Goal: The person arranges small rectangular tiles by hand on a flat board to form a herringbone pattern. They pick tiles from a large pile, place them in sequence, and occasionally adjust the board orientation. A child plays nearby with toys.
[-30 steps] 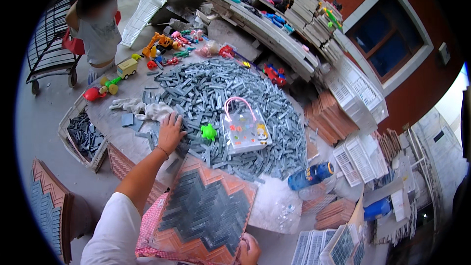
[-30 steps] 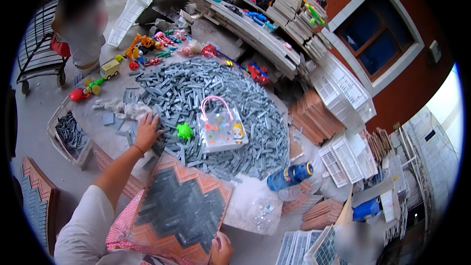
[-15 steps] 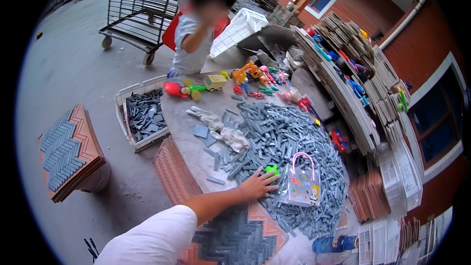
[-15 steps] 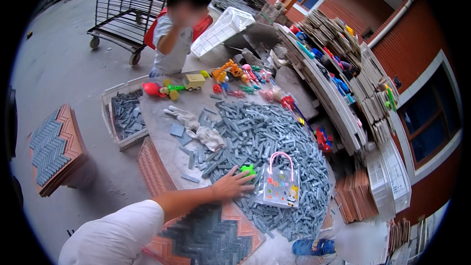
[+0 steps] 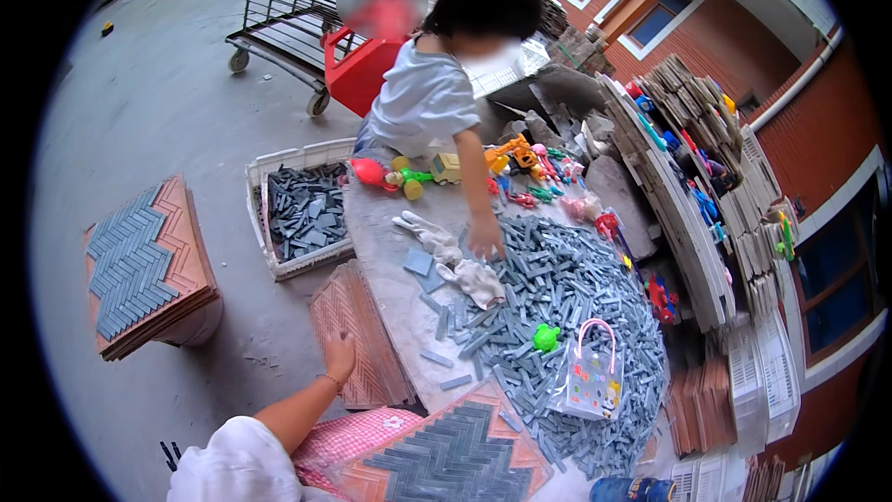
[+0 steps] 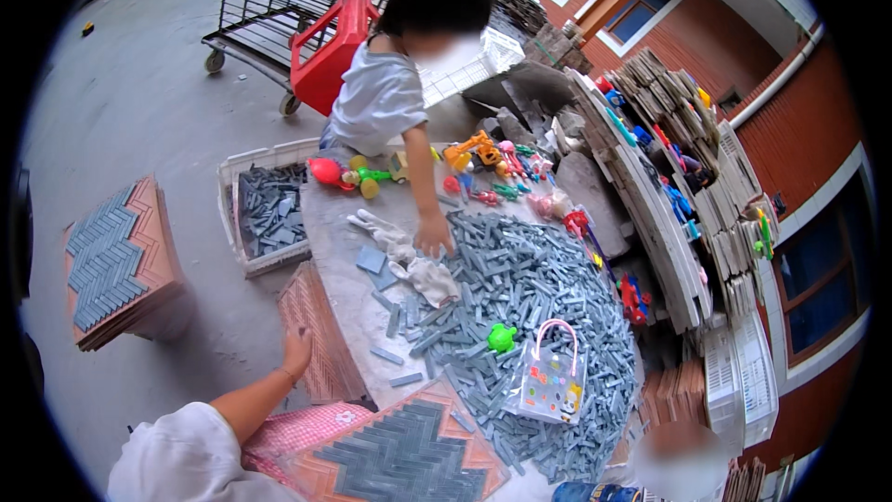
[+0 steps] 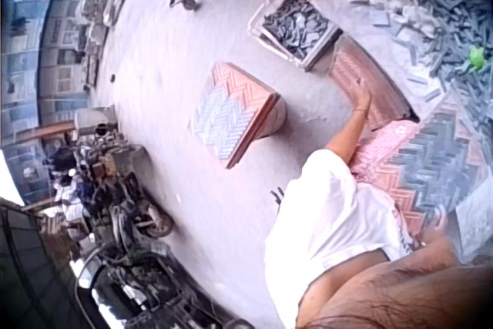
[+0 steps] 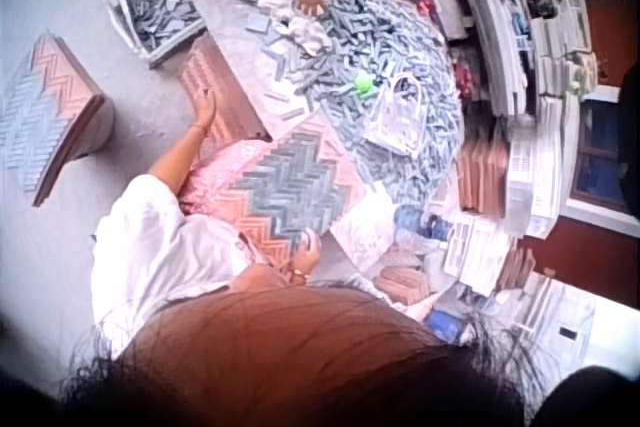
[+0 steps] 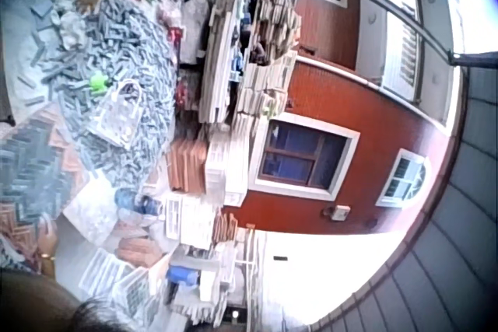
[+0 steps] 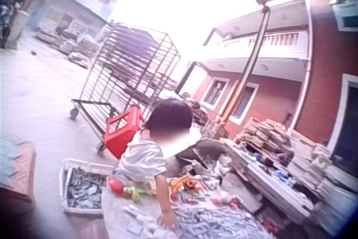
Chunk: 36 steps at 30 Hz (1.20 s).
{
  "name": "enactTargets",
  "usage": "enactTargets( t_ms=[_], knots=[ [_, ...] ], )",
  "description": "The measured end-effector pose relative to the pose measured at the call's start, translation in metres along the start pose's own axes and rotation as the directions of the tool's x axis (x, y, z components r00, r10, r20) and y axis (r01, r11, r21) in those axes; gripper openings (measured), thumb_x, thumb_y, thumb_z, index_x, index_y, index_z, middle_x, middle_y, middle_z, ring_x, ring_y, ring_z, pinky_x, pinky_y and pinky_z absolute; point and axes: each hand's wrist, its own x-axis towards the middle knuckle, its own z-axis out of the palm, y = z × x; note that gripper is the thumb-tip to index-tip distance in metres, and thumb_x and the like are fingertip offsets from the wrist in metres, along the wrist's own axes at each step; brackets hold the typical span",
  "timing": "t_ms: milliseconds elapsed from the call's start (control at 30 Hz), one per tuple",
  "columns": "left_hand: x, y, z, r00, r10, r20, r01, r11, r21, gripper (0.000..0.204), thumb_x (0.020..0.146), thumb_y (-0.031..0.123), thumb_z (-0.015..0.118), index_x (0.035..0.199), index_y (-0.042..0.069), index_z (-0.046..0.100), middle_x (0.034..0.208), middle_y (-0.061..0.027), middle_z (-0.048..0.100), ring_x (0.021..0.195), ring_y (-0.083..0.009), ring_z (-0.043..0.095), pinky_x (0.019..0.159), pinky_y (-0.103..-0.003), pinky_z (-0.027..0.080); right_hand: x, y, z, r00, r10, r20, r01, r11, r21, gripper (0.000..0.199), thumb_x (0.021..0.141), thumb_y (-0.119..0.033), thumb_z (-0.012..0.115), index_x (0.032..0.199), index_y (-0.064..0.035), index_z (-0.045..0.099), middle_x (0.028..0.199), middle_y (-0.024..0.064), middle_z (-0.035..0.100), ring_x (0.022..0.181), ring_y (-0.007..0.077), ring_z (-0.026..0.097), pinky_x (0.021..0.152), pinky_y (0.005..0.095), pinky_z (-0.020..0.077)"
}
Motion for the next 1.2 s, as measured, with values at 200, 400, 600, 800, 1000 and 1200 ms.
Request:
enactTargets(
  t_ms=[200, 400, 600, 800, 1000, 1200],
  knots=[
    [-0.026, -0.028, 0.054, 0.933, -0.333, 0.137, 0.330, 0.943, 0.045, 0.078, 0.075, 0.051, 0.063, 0.124, -0.006, 0.042, 0.120, -0.0338, 0.046, 0.115, -0.0479, 0.042, 0.097, -0.046, 0.035, 0.004, -0.014, -0.012, 0.999, 0.041, 0.001, -0.041, 0.998, -0.038, 0.020, 0.083, -0.013, 0.054, 0.095, -0.0017, 0.065, 0.093, 0.0157, 0.064, 0.089, 0.0316, 0.058, 0.081, 0.0394, 0.0448],
    [-0.022, -0.057, 0.049, 0.937, -0.271, 0.221, 0.286, 0.957, -0.040, 0.082, 0.073, 0.050, 0.066, 0.127, -0.006, 0.040, 0.124, -0.0329, 0.045, 0.116, -0.0428, 0.045, 0.096, -0.043, 0.037, -0.003, 0.000, -0.015, 0.999, 0.027, -0.025, -0.028, 0.998, -0.053, 0.019, 0.082, -0.014, 0.058, 0.095, -0.0020, 0.065, 0.090, 0.0155, 0.064, 0.086, 0.0315, 0.059, 0.079, 0.0395, 0.0456],
    [-0.033, -0.024, 0.017, 0.965, -0.221, 0.138, 0.217, 0.975, 0.040, 0.067, 0.077, 0.041, 0.063, 0.120, -0.007, 0.045, 0.113, -0.0326, 0.051, 0.107, -0.0430, 0.050, 0.092, -0.044, 0.039, -0.011, 0.003, -0.017, 0.998, 0.029, -0.049, -0.033, 0.996, -0.085, 0.020, 0.083, -0.016, 0.058, 0.096, -0.0031, 0.065, 0.092, 0.0151, 0.064, 0.085, 0.0308, 0.059, 0.078, 0.0392, 0.0460],
    [-0.015, -0.112, 0.008, 0.942, -0.324, 0.091, 0.307, 0.938, 0.163, 0.025, 0.074, 0.015, 0.049, 0.081, -0.008, 0.059, 0.075, -0.0260, 0.059, 0.080, -0.0370, 0.058, 0.071, -0.048, 0.043, -0.018, 0.004, -0.024, 0.990, 0.130, -0.050, -0.125, 0.987, 0.096, 0.023, 0.084, -0.020, 0.059, 0.099, -0.0032, 0.065, 0.099, 0.0142, 0.064, 0.089, 0.0275, 0.059, 0.081, 0.0369, 0.0458],
    [0.015, -0.190, -0.053, 0.914, -0.385, 0.128, 0.385, 0.923, 0.020, 0.043, 0.074, 0.005, 0.057, 0.117, -0.002, 0.052, 0.104, -0.0185, 0.061, 0.094, -0.0302, 0.059, 0.083, -0.036, 0.045, 0.113, -0.024, -0.012, 0.956, 0.294, 0.002, -0.216, 0.696, 0.684, 0.035, 0.087, -0.020, 0.057, 0.114, 0.0015, 0.052, 0.103, 0.0161, 0.061, 0.086, 0.0211, 0.063, 0.069, 0.0319, 0.0512],
    [-0.012, -0.142, -0.054, 0.923, -0.346, 0.168, 0.383, 0.872, -0.304, 0.039, 0.074, 0.003, 0.058, 0.113, -0.002, 0.055, 0.102, -0.0185, 0.063, 0.094, -0.0338, 0.061, 0.081, -0.038, 0.049, 0.300, 0.010, 0.022, 0.781, 0.582, 0.227, -0.450, 0.272, 0.851, 0.075, 0.082, -0.047, 0.061, 0.131, 0.0010, 0.031, 0.121, 0.0238, 0.050, 0.076, 0.0295, 0.064, 0.050, 0.0254, 0.0493]
  ],
)
